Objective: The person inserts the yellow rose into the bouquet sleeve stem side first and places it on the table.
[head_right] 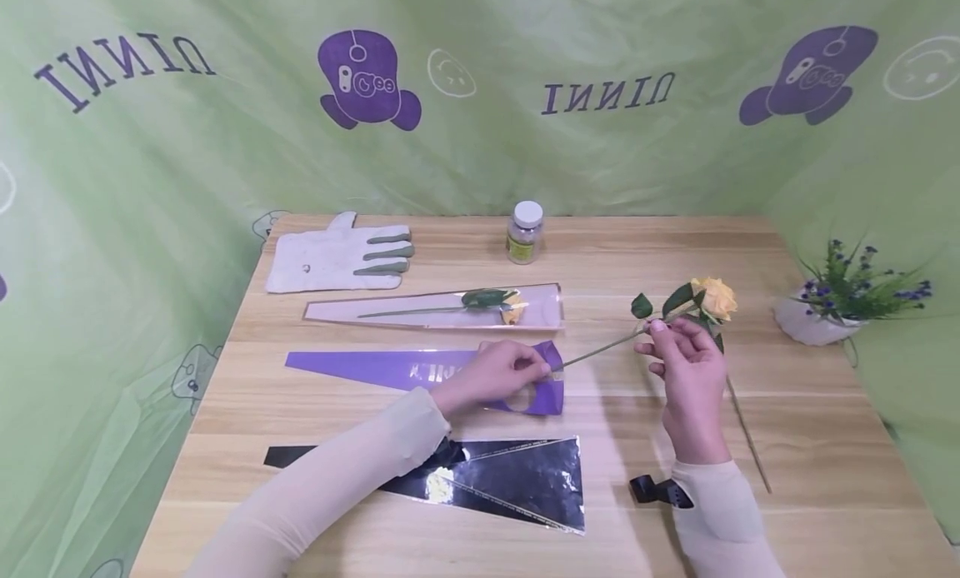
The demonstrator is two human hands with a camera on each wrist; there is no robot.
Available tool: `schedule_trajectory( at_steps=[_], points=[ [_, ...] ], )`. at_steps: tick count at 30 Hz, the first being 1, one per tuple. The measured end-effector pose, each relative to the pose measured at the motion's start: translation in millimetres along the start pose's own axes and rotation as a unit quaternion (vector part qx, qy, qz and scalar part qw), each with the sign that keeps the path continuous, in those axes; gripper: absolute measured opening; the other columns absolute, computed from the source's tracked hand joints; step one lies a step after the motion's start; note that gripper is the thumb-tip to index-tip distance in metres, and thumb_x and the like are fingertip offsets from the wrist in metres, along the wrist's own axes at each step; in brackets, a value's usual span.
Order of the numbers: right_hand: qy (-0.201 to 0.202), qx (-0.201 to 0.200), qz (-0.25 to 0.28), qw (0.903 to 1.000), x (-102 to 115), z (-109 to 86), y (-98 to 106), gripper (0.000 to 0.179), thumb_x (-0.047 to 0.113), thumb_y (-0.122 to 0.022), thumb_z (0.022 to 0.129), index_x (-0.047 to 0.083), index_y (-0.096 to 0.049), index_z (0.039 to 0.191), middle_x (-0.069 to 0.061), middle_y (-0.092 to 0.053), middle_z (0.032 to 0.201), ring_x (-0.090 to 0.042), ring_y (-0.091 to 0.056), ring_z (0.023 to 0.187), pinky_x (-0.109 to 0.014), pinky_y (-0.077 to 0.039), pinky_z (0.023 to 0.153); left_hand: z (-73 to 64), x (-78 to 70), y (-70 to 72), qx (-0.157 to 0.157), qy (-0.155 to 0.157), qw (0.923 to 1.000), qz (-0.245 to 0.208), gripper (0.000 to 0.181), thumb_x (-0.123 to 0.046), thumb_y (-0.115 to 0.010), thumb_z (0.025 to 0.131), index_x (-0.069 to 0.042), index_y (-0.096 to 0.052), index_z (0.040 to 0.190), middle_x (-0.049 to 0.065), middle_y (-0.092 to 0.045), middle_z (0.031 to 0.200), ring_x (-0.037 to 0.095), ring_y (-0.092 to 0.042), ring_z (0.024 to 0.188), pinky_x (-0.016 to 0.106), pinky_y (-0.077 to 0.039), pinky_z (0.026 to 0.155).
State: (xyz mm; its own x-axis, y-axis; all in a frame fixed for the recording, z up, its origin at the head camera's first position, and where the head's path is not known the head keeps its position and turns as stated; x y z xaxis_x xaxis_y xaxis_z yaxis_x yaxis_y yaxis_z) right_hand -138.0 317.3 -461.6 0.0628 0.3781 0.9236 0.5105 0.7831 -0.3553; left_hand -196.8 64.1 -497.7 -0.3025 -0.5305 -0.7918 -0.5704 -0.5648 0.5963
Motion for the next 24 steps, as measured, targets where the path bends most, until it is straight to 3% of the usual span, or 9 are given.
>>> schedule_trajectory(
  at_steps=[6, 10, 15, 19, 24],
  points=[
    [0.007, 0.018, -0.018, 0.9996, 0, 1.3, 1, 0.023, 0.018, -0.074, 0.095, 0.004, -0.063, 0.111, -0.009, -0.075, 0.092, -0.018, -0.070, 0.062, -0.019, -0.044, 0.046, -0.7, 2.1, 0.4, -0.002, 0.000, 1.0000, 0.002, 0.020, -0.037, -0.063, 0.101, -0.025, -0.078, 0.096, -0.024, -0.065, 0.079, -0.002, -0.058, 0.081, 0.038, -0.027, 0.096],
    [0.014, 0.018, -0.006, 0.9997, 5, 3.9, 2, 0.015, 0.011, -0.075, 0.094, 0.002, -0.067, 0.103, -0.009, -0.074, 0.088, -0.016, -0.066, 0.056, -0.019, -0.044, 0.046, -0.6, 2.4, 0.4, -0.001, -0.003, 1.0000, 0.003, 0.020, -0.037, -0.063, 0.101, -0.025, -0.078, 0.095, -0.024, -0.065, 0.077, -0.002, -0.058, 0.079, 0.038, -0.027, 0.095],
    [-0.004, 0.043, 0.046, 0.9980, 11, 6.0, 3, 0.004, -0.001, -0.073, 0.092, 0.001, -0.070, 0.092, -0.007, -0.070, 0.082, -0.013, -0.059, 0.058, -0.020, -0.044, 0.047, -0.2, 2.0, 0.9, -0.001, -0.005, 1.0000, 0.004, 0.019, -0.037, -0.063, 0.101, -0.025, -0.078, 0.096, -0.024, -0.065, 0.079, -0.002, -0.058, 0.080, 0.039, -0.027, 0.095],
    [-0.025, 0.062, 0.066, 0.9956, 12, 6.6, 5, 0.009, -0.005, -0.069, 0.094, 0.002, -0.071, 0.088, -0.002, -0.063, 0.076, -0.011, -0.049, 0.060, -0.021, -0.042, 0.049, 0.6, 2.3, 1.7, -0.003, -0.003, 1.0000, 0.007, 0.019, -0.037, -0.063, 0.101, -0.026, -0.077, 0.094, -0.024, -0.065, 0.079, -0.001, -0.058, 0.080, 0.039, -0.027, 0.094],
    [-0.049, 0.063, 0.066, 0.9946, 12, 5.8, 8, 0.012, -0.004, -0.068, 0.094, 0.004, -0.074, 0.087, 0.001, -0.066, 0.080, -0.008, -0.054, 0.065, -0.021, -0.044, 0.052, 0.6, 2.5, 2.3, -0.001, -0.001, 0.9999, 0.011, 0.020, -0.038, -0.063, 0.101, -0.026, -0.077, 0.094, -0.024, -0.065, 0.079, -0.001, -0.058, 0.081, 0.039, -0.027, 0.094]
  ],
)
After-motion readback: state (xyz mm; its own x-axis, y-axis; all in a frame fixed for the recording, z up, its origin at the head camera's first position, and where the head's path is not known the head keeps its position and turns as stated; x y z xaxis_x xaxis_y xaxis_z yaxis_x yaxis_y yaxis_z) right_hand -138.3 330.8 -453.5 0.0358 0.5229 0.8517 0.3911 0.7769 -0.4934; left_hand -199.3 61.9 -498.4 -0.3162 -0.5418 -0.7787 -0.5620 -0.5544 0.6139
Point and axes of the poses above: each hand's wrist, its own z-axis towards the middle knuckle, its own y-axis out of the back of the hand, x = y × z, the point moved 4 cm from there along z, towards the middle knuckle
